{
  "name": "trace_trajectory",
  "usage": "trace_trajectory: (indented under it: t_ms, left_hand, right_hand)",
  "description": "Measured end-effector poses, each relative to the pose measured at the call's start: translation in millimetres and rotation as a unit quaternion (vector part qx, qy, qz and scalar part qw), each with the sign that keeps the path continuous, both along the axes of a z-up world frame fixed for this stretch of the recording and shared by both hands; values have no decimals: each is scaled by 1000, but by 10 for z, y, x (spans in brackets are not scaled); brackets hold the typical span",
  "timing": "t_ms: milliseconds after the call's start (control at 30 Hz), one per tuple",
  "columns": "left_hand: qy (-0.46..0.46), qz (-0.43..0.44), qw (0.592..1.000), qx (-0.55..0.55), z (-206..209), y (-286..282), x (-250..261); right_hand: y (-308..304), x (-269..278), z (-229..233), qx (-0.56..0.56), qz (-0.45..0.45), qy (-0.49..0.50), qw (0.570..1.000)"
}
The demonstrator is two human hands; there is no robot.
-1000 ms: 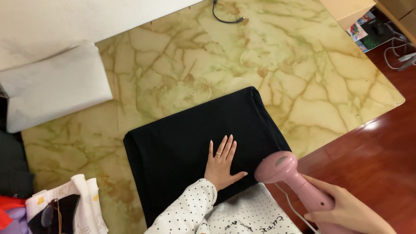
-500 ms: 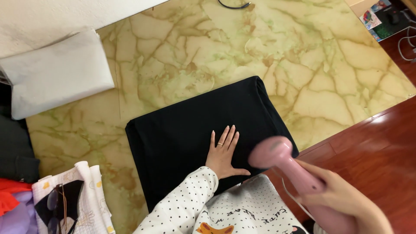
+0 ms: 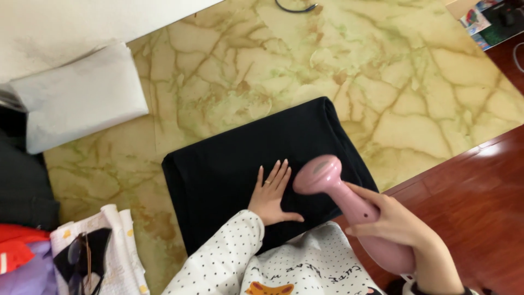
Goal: Using a handheld garment steamer to remove wrinkles from a black t-shirt on a table and then folding it.
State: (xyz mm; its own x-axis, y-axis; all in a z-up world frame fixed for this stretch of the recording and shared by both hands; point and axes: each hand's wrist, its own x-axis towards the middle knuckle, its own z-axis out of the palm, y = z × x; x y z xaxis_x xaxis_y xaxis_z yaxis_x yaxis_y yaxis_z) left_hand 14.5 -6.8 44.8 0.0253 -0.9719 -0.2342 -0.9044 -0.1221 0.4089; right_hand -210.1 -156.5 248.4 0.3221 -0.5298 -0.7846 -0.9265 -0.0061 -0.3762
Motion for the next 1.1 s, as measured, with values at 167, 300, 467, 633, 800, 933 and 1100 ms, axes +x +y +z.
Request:
trace_trajectory:
  t_ms: [167,300,467,633,800,933,1100]
  left_hand:
    - [-43,7,997,-56,-145,19,-34]
    - [-64,7,994,-92,-233,45,-40]
    - [-32,9,998,-52,-174,19,-36]
    - [-16,-1,1000,9,-3,-5,-14]
    - [-43,7,998,-41,-104,13,-34]
    - [-288,36,925,-244,-403,40,-47]
    - [-36,10,997,-69,-193,32,-47]
  right_hand:
    - [-19,-523,-24,27,-28,-9,999]
    - [-31,-671,49,30,-9,6,999]
    - [-69,-126,69,37,-15,-18,999]
    - [-24,155,76,20,27,-30,999]
    - [-7,-308,56,45,1,2,999]
    - [-51,-414,113,51,12,20,998]
    - [-172,-111,-44,31,88,4,996]
